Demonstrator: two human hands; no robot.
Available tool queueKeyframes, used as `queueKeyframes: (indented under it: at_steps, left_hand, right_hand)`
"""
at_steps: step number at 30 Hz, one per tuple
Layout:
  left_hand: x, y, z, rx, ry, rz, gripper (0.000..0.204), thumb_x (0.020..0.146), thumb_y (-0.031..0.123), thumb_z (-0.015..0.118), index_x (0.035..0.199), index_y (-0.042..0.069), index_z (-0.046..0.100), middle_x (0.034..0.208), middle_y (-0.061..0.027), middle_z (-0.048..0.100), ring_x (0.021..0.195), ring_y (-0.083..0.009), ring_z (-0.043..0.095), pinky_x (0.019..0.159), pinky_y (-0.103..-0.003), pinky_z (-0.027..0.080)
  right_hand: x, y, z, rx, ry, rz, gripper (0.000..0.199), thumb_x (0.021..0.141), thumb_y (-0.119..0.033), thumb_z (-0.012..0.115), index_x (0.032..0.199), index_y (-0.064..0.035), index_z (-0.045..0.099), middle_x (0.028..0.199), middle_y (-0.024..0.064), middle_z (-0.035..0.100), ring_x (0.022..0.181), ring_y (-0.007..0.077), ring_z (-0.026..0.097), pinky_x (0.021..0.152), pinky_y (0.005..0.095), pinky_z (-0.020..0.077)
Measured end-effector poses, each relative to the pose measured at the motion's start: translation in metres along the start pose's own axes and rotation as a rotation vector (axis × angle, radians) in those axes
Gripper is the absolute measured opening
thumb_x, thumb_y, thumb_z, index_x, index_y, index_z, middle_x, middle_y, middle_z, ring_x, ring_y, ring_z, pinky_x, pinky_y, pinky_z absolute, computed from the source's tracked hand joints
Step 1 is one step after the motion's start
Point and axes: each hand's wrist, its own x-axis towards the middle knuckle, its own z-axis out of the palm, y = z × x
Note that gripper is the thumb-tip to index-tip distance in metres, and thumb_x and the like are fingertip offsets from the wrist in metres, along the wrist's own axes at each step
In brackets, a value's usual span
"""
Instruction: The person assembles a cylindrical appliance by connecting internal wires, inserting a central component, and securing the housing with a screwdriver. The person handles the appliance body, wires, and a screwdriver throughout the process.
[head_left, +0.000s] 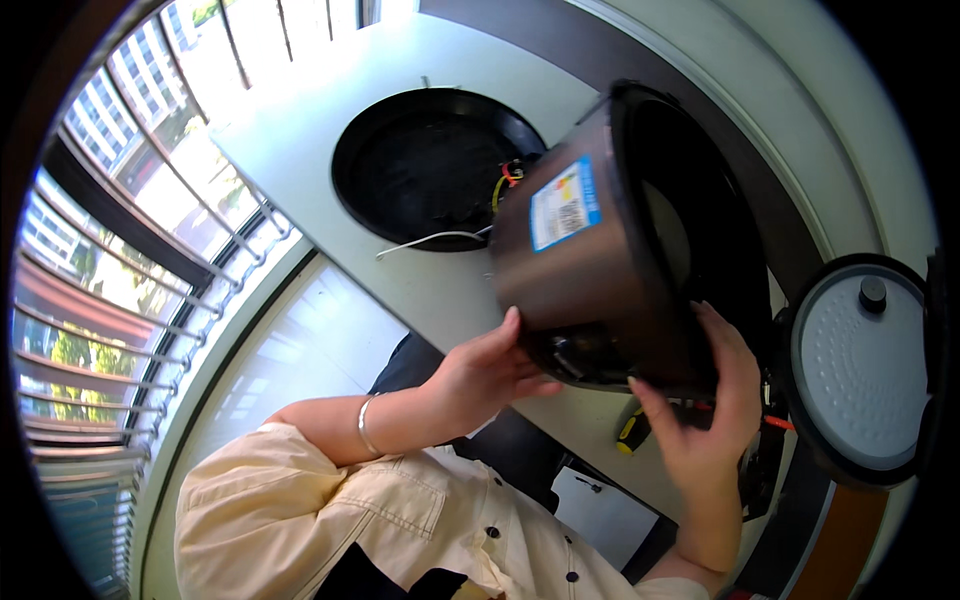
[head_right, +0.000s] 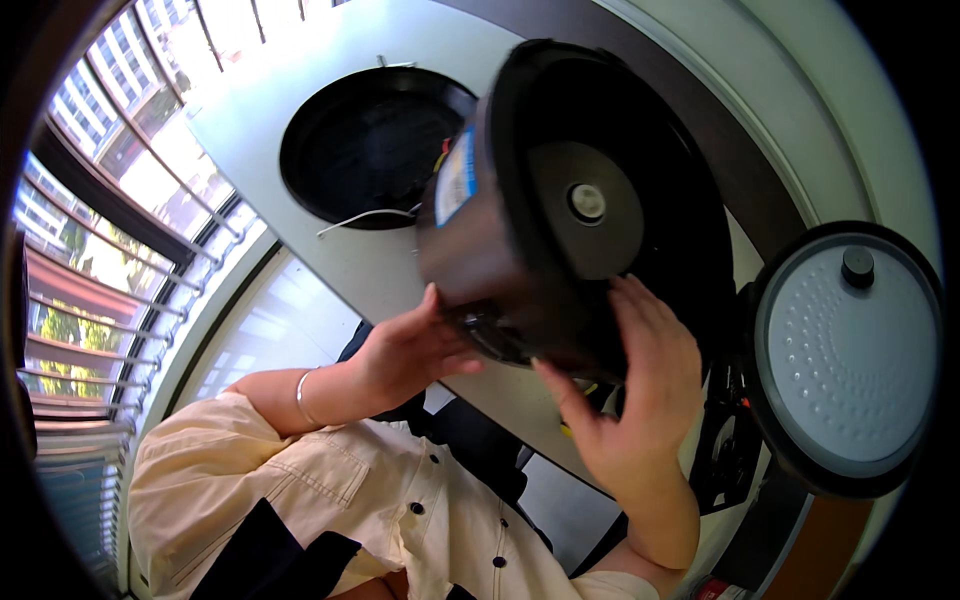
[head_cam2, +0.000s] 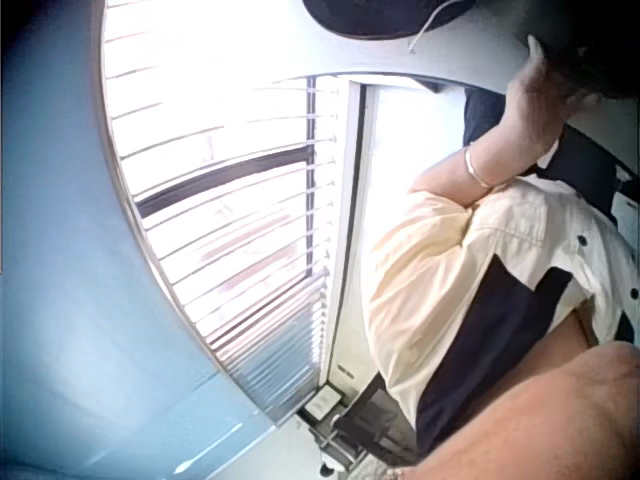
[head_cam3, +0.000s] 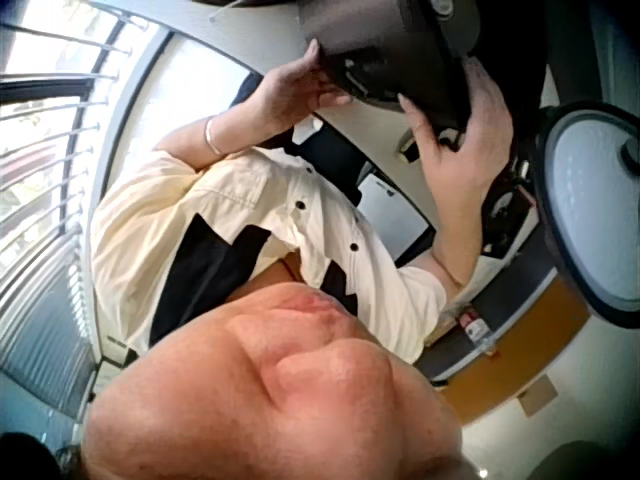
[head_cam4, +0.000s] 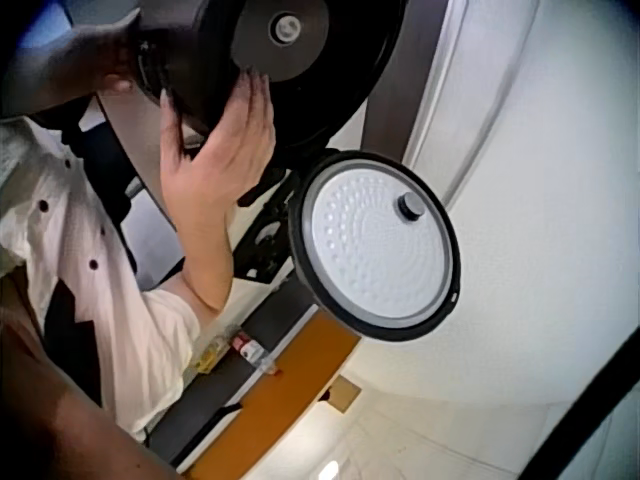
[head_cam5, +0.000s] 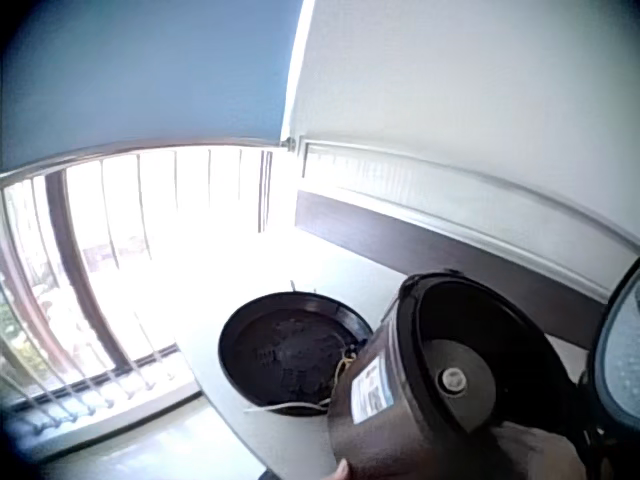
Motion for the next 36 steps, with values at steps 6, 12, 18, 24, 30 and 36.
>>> queueKeyframes:
  at_steps: [6,12,18,24,30,36]
  left_hand:
    - [0.004,0.011,-0.008,0.095,-0.016,-0.018,0.048,0.095,0.046,0.034,0.125,0.009,0.044,0.118,-0.0084,0.054,0.105,-0.0239,0.053,0.087,-0.038,0.046]
    - [0.003,0.012,-0.017,0.082,-0.055,-0.021,0.049,0.094,0.045,0.038,0.126,0.009,0.042,0.11,-0.0077,0.057,0.099,-0.0234,0.057,0.084,-0.042,0.05]
    - [0.007,0.009,-0.028,0.087,-0.016,0.008,0.044,0.093,0.043,0.042,0.118,0.008,0.048,0.108,-0.0101,0.058,0.097,-0.0249,0.058,0.085,-0.045,0.049]
    - [0.001,0.017,-0.034,-0.008,-0.012,-0.092,0.038,0.092,0.031,0.047,0.12,0.005,0.048,0.118,-0.0116,0.056,0.103,-0.0272,0.056,0.089,-0.044,0.045]
    - [-0.003,0.014,-0.044,0.048,0.109,-0.073,0.036,0.092,0.026,0.045,0.12,0.004,0.047,0.117,-0.0116,0.056,0.104,-0.0267,0.055,0.091,-0.044,0.043]
    - [0.0,0.015,-0.027,-0.025,0.424,-0.069,0.049,0.093,0.042,0.039,0.12,0.001,0.047,0.11,-0.016,0.059,0.093,-0.0298,0.06,0.078,-0.043,0.051]
  right_hand:
    - [-0.01,0.016,0.008,-0.098,0.051,-0.152,0.055,0.072,-0.027,0.07,0.113,0.0039,0.05,0.11,0.024,0.056,0.102,0.039,0.055,0.083,0.0438,0.0439]
    - [-0.02,0.025,0.017,-0.11,0.137,-0.167,0.042,0.083,-0.028,0.06,0.113,-0.0006,0.051,0.106,0.0237,0.059,0.096,0.0357,0.059,0.081,0.0415,0.0454]
    - [-0.023,0.028,0.026,-0.103,0.191,-0.113,0.024,0.089,-0.018,0.051,0.112,-0.0092,0.051,0.096,0.0156,0.065,0.092,0.0279,0.062,0.085,0.0361,0.0447]
    - [-0.034,0.041,0.022,-0.158,0.125,-0.273,0.043,0.091,-0.036,0.045,0.119,-0.0039,0.039,0.104,0.022,0.058,0.098,0.0365,0.058,0.083,0.0425,0.0474]
    - [-0.029,0.044,0.026,-0.113,0.196,-0.324,0.018,0.094,-0.023,0.038,0.102,-0.0095,0.047,0.104,0.0142,0.062,0.102,0.0315,0.055,0.076,0.0393,0.0491]
    - [-0.037,0.055,0.032,-0.192,0.31,-0.453,0.023,0.097,-0.022,0.031,0.107,-0.0078,0.045,0.106,0.0113,0.062,0.107,0.0319,0.055,0.087,0.0407,0.0443]
